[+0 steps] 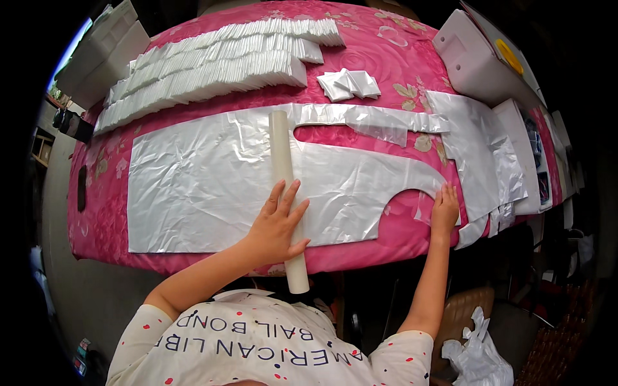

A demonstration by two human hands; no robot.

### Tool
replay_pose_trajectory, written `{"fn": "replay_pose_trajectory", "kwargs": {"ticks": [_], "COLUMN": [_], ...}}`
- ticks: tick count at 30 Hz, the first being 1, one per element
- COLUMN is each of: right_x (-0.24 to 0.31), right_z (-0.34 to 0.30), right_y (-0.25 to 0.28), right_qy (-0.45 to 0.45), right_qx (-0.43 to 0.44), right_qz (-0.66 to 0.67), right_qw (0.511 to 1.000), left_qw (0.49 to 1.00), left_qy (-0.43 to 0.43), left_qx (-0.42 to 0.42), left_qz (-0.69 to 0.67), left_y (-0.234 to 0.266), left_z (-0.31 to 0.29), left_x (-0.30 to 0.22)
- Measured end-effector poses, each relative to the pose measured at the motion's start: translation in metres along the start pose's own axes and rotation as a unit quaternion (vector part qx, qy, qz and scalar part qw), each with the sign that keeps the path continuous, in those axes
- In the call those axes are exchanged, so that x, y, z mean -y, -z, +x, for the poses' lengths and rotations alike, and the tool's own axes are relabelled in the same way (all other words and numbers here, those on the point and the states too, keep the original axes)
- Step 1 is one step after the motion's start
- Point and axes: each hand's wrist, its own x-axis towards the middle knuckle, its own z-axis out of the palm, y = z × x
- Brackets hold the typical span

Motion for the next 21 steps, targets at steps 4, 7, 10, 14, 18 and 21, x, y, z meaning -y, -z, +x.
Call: {"fn": "replay_pose_trajectory", "kwargs": {"ticks": [4, 7, 10, 14, 18, 21], "right_x": [0.024, 0.071, 0.145, 0.255, 0.315, 0.327], "right_z": [-0.002, -0.001, -0.007, -0.038, -0.074, -0.083], "right_y": [0.015, 0.041, 0.069, 0.088, 0.095, 0.111], "right_qy": [0.026, 0.009, 0.01, 0.08, 0.26, 0.319], "right_qx": [-0.063, -0.07, -0.025, 0.101, 0.239, 0.243], "right_qz": [0.016, 0.081, 0.21, 0.429, 0.457, 0.487], "right_qw": [0.998, 0.994, 0.977, 0.894, 0.816, 0.776], "left_qw": [1.0, 1.0, 0.998, 0.876, 0.666, 0.681], "left_qy": [-0.004, -0.007, -0.005, 0.106, 0.28, 0.326], "left_qx": [-0.004, 0.0, -0.024, -0.079, 0.059, 0.052], "left_qz": [-0.005, -0.016, -0.066, -0.463, -0.689, -0.654], "left_y": [-0.002, -0.003, 0.001, 0.016, 0.05, 0.067], "left_z": [-0.001, 0.001, 0.001, -0.006, -0.019, -0.057], "left_x": [0.001, 0.0, 0.0, -0.001, 0.028, 0.083]}}
